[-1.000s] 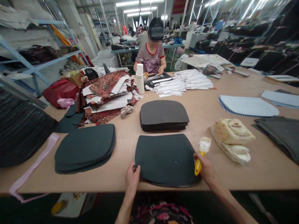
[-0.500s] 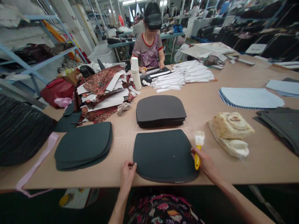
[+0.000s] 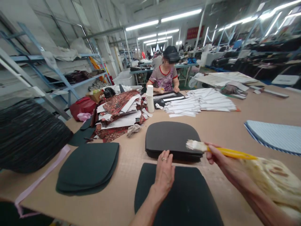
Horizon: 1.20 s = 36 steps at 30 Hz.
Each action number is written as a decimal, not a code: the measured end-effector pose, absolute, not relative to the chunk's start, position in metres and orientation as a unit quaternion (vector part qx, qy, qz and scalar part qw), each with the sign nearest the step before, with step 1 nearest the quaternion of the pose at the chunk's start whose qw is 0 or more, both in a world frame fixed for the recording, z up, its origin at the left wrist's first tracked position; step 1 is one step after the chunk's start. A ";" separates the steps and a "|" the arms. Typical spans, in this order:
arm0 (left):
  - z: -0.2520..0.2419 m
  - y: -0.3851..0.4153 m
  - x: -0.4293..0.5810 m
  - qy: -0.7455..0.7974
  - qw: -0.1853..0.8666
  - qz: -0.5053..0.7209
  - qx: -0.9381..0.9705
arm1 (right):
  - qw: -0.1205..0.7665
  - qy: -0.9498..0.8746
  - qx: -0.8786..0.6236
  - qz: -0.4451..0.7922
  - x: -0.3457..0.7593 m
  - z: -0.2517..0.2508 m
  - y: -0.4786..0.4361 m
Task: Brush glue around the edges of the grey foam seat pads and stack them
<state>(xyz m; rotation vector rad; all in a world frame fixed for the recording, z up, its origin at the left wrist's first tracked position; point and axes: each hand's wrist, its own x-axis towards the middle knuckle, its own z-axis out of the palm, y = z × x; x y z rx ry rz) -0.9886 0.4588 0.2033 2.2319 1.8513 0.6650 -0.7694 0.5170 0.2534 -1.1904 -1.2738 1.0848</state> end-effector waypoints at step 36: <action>0.169 0.548 -1.021 0.599 0.133 0.184 0.768 | 0.180 -0.740 -0.285 0.582 -0.985 0.235 0.673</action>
